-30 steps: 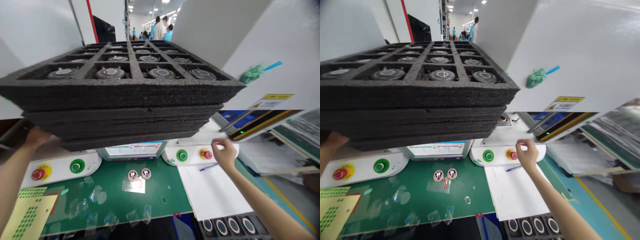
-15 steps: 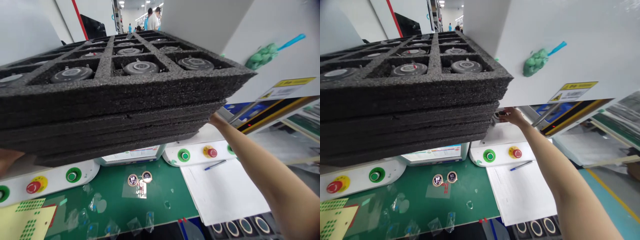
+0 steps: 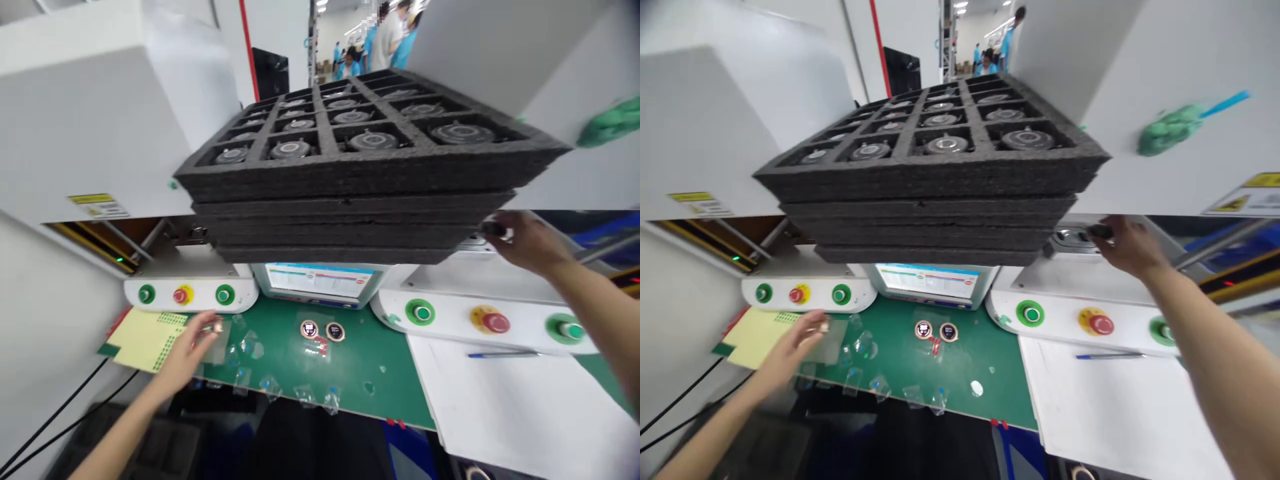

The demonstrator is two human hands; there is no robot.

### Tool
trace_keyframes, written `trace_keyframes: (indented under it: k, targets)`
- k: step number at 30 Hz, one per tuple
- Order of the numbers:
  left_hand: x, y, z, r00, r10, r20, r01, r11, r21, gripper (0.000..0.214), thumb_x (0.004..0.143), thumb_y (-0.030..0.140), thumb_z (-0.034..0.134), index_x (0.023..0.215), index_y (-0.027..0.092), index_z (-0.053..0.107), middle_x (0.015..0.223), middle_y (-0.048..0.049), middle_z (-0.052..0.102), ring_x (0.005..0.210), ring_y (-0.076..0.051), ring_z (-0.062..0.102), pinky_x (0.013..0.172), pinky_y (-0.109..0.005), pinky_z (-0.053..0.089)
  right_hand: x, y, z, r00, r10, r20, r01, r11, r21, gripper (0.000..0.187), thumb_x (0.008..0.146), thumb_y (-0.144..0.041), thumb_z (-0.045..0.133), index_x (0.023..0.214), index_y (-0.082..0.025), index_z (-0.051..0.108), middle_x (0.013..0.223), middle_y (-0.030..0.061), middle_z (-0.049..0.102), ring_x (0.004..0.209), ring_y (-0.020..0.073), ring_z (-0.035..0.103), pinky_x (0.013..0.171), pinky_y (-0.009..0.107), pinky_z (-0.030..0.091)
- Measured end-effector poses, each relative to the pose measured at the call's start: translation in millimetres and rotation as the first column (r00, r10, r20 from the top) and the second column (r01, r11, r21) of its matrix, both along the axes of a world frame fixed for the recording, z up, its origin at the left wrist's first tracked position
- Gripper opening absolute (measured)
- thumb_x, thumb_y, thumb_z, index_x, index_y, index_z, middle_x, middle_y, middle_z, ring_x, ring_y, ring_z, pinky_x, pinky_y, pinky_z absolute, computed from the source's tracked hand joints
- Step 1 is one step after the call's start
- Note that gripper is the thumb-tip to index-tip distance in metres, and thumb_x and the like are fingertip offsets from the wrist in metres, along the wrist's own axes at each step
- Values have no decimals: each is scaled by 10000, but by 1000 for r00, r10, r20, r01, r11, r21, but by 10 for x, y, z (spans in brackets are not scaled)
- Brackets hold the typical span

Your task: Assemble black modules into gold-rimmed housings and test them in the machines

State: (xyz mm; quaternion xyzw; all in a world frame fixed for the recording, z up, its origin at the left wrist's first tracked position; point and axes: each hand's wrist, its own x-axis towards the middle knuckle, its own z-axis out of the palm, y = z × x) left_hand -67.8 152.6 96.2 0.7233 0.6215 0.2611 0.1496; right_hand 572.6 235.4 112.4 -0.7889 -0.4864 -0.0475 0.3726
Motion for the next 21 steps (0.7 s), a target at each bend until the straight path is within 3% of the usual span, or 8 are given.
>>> trace_keyframes:
  k: [1, 3, 5, 8, 10, 15, 18, 21]
  targets:
    - [43, -104, -107, 988, -128, -92, 127, 992, -14, 324, 937, 368, 440, 1185, 235, 602, 1105, -70, 743, 1000, -244, 721, 867, -377, 608, -36, -173, -33, 1000, 25, -1, -25, 999, -33, 458, 939, -519, 566, 854, -82, 669, 900, 171, 675, 751, 207, 620, 728, 444, 444]
    - [103, -240, -330, 956, -243, -164, 238, 970, -50, 305, 922, 260, 471, 1197, 224, 596, 1161, -96, 713, 1072, -259, 688, 934, -416, 574, -158, -593, -163, 997, 74, 0, -74, 995, -66, 485, 845, -619, 630, 856, -135, 659, 892, 198, 677, 577, 181, 546, 644, 448, 412]
    - [133, -293, -542, 943, -266, -200, 259, 964, -62, 284, 900, 202, 503, 1164, 218, 608, 1164, -109, 699, 1089, -281, 672, 958, -453, 553, -362, -1058, -367, 988, 155, 1, -155, 985, -82, 536, 794, -722, 585, 846, -190, 627, 857, 193, 676, 471, 167, 479, 569, 436, 415]
    - [155, -268, -793, 932, -269, -242, 265, 963, -53, 261, 890, 157, 507, 1128, 184, 609, 1156, -149, 680, 1090, -324, 662, 955, -506, 538, -764, -1654, -762, 945, 328, 7, -326, 941, -95, 583, 772, -799, 478, 876, -235, 587, 860, 171, 684, 717, 298, 645, 675, 461, 515]
    - [160, -231, -898, 925, -272, -266, 272, 962, -37, 263, 890, 135, 490, 1125, 174, 602, 1152, -160, 671, 1090, -335, 659, 945, -518, 538, -1011, -1909, -1023, 912, 410, 14, -406, 906, -119, 543, 812, -761, 451, 897, -241, 580, 851, 144, 695, 786, 311, 671, 724, 455, 543]
    - [133, -226, -950, 913, -283, -294, 295, 955, -3, 299, 897, 131, 460, 1168, 180, 576, 1155, -149, 655, 1084, -324, 654, 935, -510, 546, -1271, -2172, -1384, 888, 459, 41, -449, 881, -147, 480, 897, -653, 385, 935, -211, 570, 869, 145, 715, 792, 311, 698, 711, 452, 568]
    - [240, -254, -894, 920, -275, -277, 291, 957, 17, 360, 901, 146, 461, 1253, 158, 536, 1301, -197, 568, 1205, -356, 578, 1000, -555, 495, -1339, -2157, -1399, 871, 489, 51, -474, 862, -179, 474, 891, -621, 417, 1008, -190, 576, 919, 159, 717, 825, 312, 707, 719, 450, 580]
    - [597, -225, -860, 921, -309, -238, 322, 947, 15, 386, 913, 179, 498, 1298, 161, 513, 1371, -191, 514, 1277, -344, 515, 1049, -531, 463, -1601, -1956, -1378, 850, 524, 61, -501, 838, -216, 460, 904, -548, 457, 1125, -161, 572, 1054, 178, 698, 950, 315, 691, 808, 465, 572]
